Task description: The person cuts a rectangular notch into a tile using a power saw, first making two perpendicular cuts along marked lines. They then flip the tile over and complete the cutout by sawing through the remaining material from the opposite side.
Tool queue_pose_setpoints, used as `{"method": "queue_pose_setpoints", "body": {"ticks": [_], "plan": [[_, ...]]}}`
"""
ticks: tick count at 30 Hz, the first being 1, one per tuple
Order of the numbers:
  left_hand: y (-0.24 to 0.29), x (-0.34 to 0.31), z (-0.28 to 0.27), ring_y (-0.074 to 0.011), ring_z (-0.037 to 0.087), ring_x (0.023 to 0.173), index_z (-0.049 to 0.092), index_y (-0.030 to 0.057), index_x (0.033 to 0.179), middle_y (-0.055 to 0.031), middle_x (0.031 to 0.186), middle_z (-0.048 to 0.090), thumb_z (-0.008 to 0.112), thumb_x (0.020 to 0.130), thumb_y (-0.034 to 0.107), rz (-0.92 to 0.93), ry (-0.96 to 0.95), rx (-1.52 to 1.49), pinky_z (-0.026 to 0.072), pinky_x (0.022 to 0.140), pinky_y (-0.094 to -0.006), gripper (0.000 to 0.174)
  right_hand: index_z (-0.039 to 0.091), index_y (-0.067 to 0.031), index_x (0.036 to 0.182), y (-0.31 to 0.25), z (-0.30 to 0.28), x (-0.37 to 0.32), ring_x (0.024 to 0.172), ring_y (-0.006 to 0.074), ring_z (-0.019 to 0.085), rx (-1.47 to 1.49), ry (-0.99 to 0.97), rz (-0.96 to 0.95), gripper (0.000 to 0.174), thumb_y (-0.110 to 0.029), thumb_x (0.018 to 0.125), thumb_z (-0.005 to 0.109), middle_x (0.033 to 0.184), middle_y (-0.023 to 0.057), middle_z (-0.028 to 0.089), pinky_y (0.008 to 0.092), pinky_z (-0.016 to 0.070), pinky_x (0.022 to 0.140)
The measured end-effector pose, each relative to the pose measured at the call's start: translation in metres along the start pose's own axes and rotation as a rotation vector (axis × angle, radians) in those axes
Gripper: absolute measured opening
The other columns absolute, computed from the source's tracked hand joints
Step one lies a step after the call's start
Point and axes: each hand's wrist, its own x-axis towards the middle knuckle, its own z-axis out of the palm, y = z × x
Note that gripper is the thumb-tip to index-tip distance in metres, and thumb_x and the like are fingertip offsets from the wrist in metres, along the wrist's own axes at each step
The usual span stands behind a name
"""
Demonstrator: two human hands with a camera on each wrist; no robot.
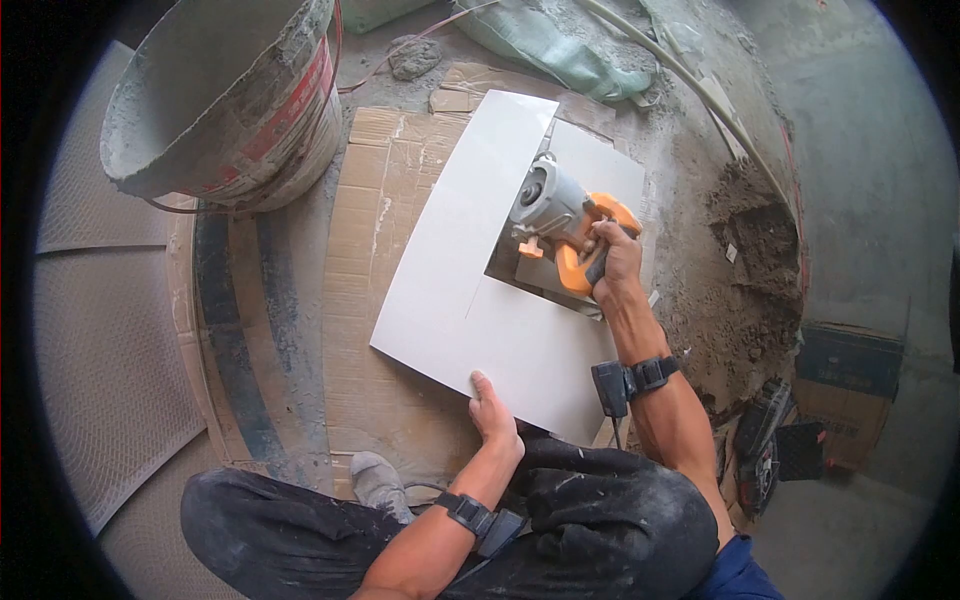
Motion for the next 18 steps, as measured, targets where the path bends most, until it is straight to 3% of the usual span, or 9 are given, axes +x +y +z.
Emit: {"method": "queue_pose_setpoints", "body": {"ticks": [9, 18], "plan": [[-0.001, -0.001, 0.000, -0.0258, 0.060, 0.111, 0.054, -0.0134, 0.127, -0.0190, 0.125, 0.062, 0.045, 0.102, 0.059, 0.016, -0.003, 0.007, 0.0489, 0.096, -0.0387, 0.077, 0.062, -0.0022, 0.092, -0.006, 0.007, 0.003, 0.058, 0.0149, 0.057, 0.029, -0.003, -0.013, 0.008, -0.004, 0.084, 0.063, 0.072, 0.0052, 0.059, 0.0314, 0.0507, 0.055], [0.006, -0.006, 0.003, -0.0240, 0.060, 0.109, 0.055, -0.0126, 0.126, -0.0177, 0.124, 0.063, 0.045, 0.103, 0.058, -0.017, 0.033, 0.051, 0.0487, 0.095, -0.0381, 0.075, 0.058, -0.0062, 0.093, -0.007, 0.007, 0.002, 0.059, 0.0127, 0.056, -0.033, -0.042, -0.013, 0.007, -0.008, 0.087, 0.060, 0.073, 0.0030, 0.056, 0.0284, 0.0502, 0.053]]}}
